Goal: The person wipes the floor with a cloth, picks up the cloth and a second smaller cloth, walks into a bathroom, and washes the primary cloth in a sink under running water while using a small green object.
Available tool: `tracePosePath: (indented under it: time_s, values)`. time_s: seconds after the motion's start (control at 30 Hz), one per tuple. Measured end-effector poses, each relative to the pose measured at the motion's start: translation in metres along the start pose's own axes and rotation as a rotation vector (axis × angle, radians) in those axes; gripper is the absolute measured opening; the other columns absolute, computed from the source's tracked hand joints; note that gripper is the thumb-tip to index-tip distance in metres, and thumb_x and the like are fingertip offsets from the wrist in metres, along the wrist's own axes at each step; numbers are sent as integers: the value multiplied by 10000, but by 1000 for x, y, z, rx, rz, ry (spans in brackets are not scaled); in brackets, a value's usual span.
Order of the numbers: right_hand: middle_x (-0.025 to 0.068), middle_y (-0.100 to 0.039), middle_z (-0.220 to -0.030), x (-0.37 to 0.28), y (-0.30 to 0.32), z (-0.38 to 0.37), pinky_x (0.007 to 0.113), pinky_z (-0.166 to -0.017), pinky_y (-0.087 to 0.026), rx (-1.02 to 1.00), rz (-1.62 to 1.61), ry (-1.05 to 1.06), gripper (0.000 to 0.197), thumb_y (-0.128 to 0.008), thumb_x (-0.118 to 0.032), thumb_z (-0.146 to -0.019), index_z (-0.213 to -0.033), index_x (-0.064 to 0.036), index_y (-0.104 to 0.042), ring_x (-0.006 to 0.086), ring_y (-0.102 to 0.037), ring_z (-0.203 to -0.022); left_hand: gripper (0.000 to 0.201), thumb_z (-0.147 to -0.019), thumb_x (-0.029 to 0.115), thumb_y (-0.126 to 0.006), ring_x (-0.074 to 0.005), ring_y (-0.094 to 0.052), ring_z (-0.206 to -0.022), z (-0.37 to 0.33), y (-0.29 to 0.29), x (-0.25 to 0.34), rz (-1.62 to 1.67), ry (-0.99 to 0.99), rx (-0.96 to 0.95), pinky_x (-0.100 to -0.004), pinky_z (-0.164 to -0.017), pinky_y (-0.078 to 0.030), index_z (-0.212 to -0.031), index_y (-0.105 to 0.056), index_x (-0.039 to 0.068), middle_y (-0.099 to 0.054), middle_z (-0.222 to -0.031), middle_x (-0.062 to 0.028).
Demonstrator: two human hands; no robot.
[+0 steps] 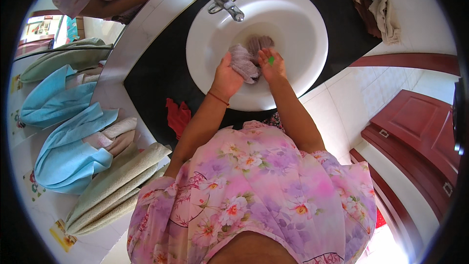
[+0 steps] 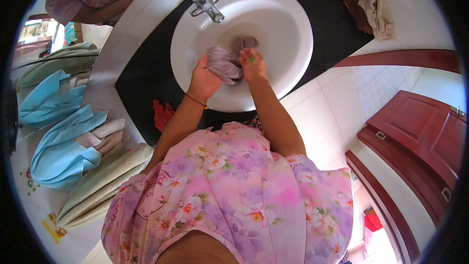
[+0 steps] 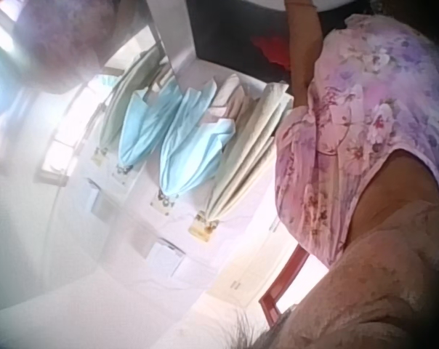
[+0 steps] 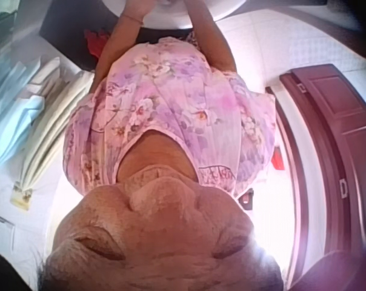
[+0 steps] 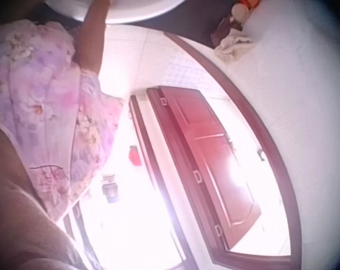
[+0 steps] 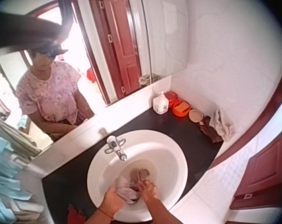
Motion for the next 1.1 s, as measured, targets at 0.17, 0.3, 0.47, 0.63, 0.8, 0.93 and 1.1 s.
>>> tracePosePath:
  time_s: [0.17, 0.3, 0.47, 0.63, 0.8, 0.93, 1.1]
  values:
    - [53, -593, -904, 4, -20, 44, 274, -661, -453, -321, 756, 111, 250, -610, -179, -803, -1014, -58, -549, 140, -563, -779, 445, -964, 387, -310, -256, -483, -1116, -13, 41, 3, -106, -10, -25, -404, -973, -365, -1204, -448, 40, -523, -1176, -115]
    - [59, -586, -823, 25, -35, 48, 283, -648, -476, -501, 1284, 538, 231, -608, -192, -804, -963, -31, -563, 145, -578, -733, 502, -945, 455, -323, -220, -499, -1084, -16, 56, -6, -252, 72, 87, -364, -953, -372, -1207, -451, 46, -538, -1141, -90]
    - [48, -581, -790, 22, -30, 35, 281, -626, -475, -315, 1225, 329, 202, -614, -151, -775, -944, -49, -576, 151, -574, -691, 543, -918, 482, -360, -210, -499, -1082, -1, 26, -3, -200, 159, 5, -380, -950, -365, -1190, -462, 24, -542, -1130, -69]
    - [16, -559, -776, 15, -39, 43, 246, -588, -445, -324, 461, -60, 191, -592, -83, -745, -933, -52, -580, 103, -528, -663, 473, -867, 384, -447, -221, -522, -1073, 10, 42, -6, -111, 52, 153, -422, -899, -401, -1168, -488, 21, -554, -1129, -87]
    - [-4, -508, -778, 31, -70, 86, 202, -570, -397, -714, 977, -9, 173, -547, -47, -749, -920, -69, -543, 67, -478, -676, 377, -814, 300, -501, -230, -549, -1031, -11, 90, -19, -478, 156, 172, -434, -829, -438, -1078, -551, 36, -583, -1084, -91]
    - [66, -533, -722, 26, -90, 120, 280, -600, -422, -965, 1241, 68, 214, -562, -133, -702, -892, -39, -530, 162, -512, -655, 347, -790, 303, -525, -240, -566, -980, -14, 38, -3, -968, 78, -74, -425, -800, -448, -1018, -575, 47, -596, -1035, -98]
    - [139, -533, -748, -1, -83, 136, 347, -646, -431, -1118, 1556, 394, 214, -568, -116, -664, -852, -29, -513, 278, -518, -682, 310, -761, 307, -555, -253, -586, -917, -19, -12, 27, -1831, -229, -330, -413, -764, -459, -944, -606, 61, -612, -974, -107]
Point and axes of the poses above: each hand's wrist, its own z-axis away from the middle knuckle, its own y-axis out of the back of the hand, x = y × z, the point moved 1 cm from there along -z, towards the middle knuckle
